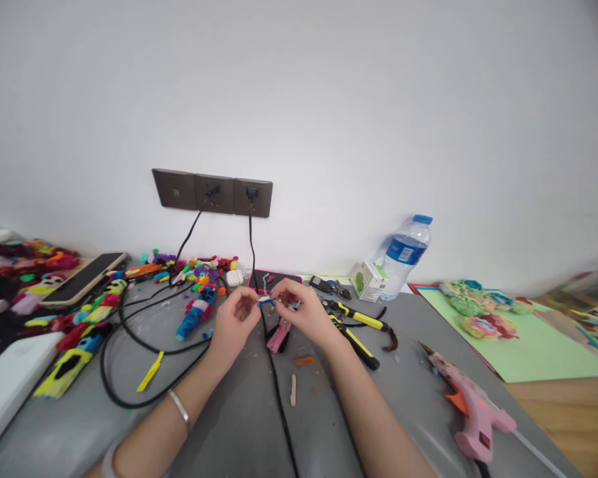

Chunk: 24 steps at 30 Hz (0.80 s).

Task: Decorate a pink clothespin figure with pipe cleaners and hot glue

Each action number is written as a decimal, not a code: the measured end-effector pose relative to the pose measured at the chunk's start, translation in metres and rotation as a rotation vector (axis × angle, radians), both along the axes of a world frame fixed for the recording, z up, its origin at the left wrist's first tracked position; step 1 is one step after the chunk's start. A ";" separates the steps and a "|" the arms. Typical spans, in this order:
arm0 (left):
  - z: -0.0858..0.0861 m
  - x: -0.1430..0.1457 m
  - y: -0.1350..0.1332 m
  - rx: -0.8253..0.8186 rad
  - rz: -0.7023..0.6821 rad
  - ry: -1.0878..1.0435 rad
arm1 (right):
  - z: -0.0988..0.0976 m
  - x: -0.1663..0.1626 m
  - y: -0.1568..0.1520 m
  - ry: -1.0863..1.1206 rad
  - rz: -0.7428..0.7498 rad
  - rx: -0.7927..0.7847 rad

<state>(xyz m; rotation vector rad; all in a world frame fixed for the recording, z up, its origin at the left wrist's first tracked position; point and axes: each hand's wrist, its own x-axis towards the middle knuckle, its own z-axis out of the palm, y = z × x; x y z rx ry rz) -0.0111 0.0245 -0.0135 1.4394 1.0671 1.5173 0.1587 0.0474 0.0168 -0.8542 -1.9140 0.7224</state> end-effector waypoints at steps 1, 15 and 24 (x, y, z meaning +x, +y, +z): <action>0.000 0.000 0.000 -0.001 0.001 0.000 | 0.000 0.000 0.000 -0.001 0.000 0.000; 0.002 0.001 0.001 -0.065 0.018 -0.091 | 0.000 0.006 0.001 0.079 0.008 0.006; 0.001 0.001 0.000 -0.054 0.041 -0.071 | -0.005 0.011 0.008 0.118 -0.169 0.040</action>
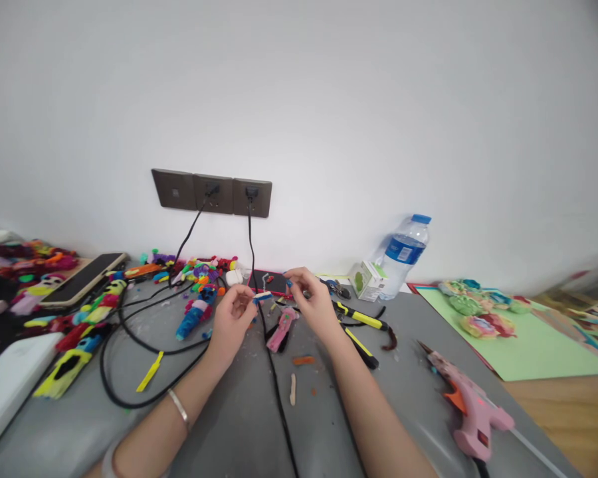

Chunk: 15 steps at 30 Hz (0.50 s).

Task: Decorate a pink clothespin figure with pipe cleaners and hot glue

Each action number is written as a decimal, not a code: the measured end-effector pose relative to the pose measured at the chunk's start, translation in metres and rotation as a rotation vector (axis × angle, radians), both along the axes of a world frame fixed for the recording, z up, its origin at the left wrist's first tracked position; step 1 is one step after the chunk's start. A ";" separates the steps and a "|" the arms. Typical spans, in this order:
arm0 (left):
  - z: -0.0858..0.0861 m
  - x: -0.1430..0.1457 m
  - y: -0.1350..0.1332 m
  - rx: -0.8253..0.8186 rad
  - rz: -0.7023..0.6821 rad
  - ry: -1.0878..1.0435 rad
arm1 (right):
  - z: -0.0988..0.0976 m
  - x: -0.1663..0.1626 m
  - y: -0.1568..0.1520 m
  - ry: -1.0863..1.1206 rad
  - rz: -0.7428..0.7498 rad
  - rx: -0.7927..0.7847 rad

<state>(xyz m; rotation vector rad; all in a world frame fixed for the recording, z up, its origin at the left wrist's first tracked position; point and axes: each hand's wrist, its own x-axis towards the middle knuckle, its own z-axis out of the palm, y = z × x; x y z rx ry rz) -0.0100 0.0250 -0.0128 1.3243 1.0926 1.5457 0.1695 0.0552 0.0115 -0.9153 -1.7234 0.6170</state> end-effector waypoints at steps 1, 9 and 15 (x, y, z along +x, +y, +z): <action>-0.001 0.000 0.000 -0.005 -0.011 -0.001 | 0.000 0.000 0.000 0.010 -0.020 0.005; -0.001 0.000 0.001 -0.013 -0.017 -0.026 | -0.001 0.000 0.001 0.061 -0.077 -0.016; 0.001 0.000 0.000 -0.009 -0.017 -0.033 | -0.009 0.004 0.008 -0.034 -0.138 0.059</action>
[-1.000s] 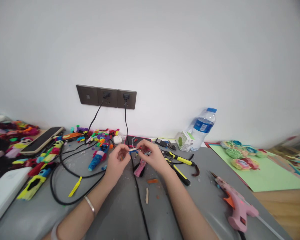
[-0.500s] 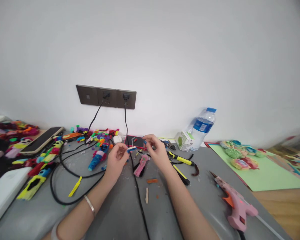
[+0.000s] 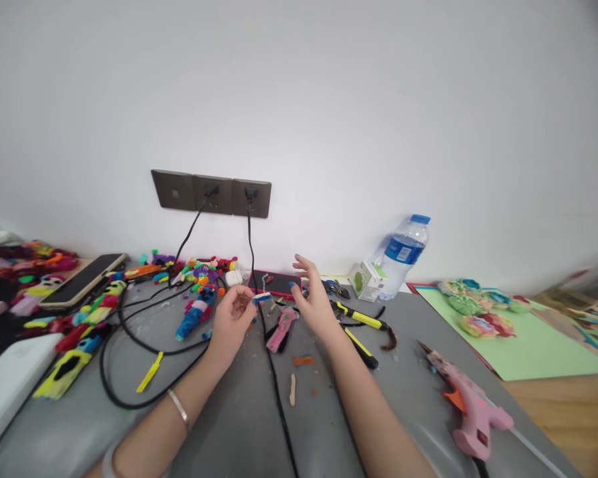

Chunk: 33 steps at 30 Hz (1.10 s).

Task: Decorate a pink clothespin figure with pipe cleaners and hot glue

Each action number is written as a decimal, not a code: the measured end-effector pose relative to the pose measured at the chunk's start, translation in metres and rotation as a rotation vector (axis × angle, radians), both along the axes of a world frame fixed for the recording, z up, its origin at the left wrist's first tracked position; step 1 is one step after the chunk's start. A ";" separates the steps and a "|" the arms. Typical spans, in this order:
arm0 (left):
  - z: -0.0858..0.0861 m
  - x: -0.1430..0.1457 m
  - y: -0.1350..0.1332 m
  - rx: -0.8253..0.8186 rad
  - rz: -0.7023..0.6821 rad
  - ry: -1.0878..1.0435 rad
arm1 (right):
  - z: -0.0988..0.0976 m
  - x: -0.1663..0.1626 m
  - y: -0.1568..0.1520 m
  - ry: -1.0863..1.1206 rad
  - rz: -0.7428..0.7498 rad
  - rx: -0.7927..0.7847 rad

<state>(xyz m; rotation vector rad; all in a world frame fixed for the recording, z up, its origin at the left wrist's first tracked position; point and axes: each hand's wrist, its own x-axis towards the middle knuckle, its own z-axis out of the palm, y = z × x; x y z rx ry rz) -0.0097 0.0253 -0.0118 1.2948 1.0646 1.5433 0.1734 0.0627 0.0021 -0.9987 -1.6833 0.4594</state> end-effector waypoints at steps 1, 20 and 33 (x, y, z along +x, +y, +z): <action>0.000 0.000 0.000 -0.001 0.002 0.000 | 0.001 0.001 0.000 -0.012 0.006 0.012; 0.001 0.000 -0.001 -0.021 0.004 -0.038 | 0.010 0.000 -0.002 -0.008 0.023 0.043; -0.001 -0.001 0.000 -0.037 -0.022 -0.033 | 0.008 -0.006 -0.006 0.073 0.227 -0.137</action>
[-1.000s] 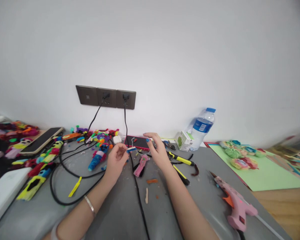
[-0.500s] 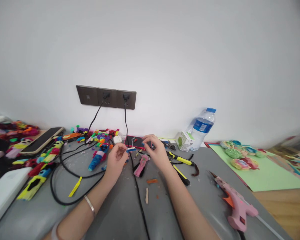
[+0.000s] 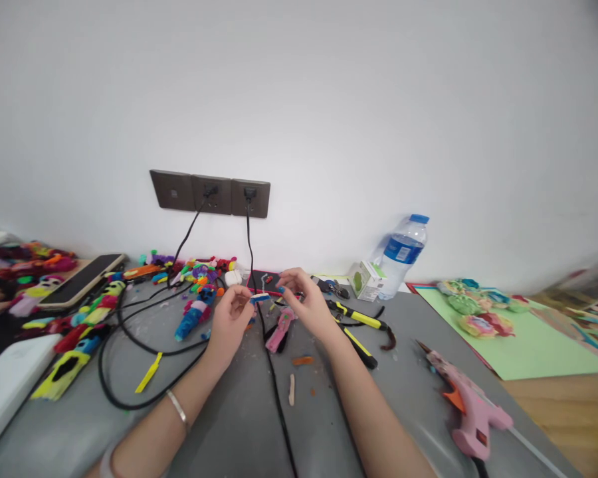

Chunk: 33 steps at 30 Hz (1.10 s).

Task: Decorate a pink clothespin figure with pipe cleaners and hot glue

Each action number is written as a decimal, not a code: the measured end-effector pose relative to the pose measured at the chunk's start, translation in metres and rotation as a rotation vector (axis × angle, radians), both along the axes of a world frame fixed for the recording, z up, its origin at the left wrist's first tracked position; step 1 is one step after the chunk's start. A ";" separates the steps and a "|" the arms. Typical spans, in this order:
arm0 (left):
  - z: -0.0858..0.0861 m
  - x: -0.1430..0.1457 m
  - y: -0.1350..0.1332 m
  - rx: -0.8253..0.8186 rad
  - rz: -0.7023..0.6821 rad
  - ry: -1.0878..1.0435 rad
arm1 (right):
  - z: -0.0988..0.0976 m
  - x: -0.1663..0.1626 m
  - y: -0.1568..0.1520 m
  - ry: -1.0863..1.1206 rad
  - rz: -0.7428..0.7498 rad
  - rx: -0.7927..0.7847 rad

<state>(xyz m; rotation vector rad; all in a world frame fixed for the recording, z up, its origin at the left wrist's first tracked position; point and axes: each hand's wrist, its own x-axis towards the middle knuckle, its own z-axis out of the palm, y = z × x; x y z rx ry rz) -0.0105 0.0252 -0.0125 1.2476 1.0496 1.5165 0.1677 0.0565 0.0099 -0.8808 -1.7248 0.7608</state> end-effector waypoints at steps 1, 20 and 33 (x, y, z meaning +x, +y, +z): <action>0.000 0.000 0.000 0.002 0.002 0.002 | 0.001 -0.002 -0.002 -0.012 0.059 -0.012; -0.002 -0.001 0.001 0.053 -0.035 0.070 | 0.003 -0.005 -0.006 -0.071 0.126 -0.093; 0.003 0.002 -0.002 0.065 -0.041 0.129 | 0.002 -0.004 -0.002 0.093 0.217 -0.272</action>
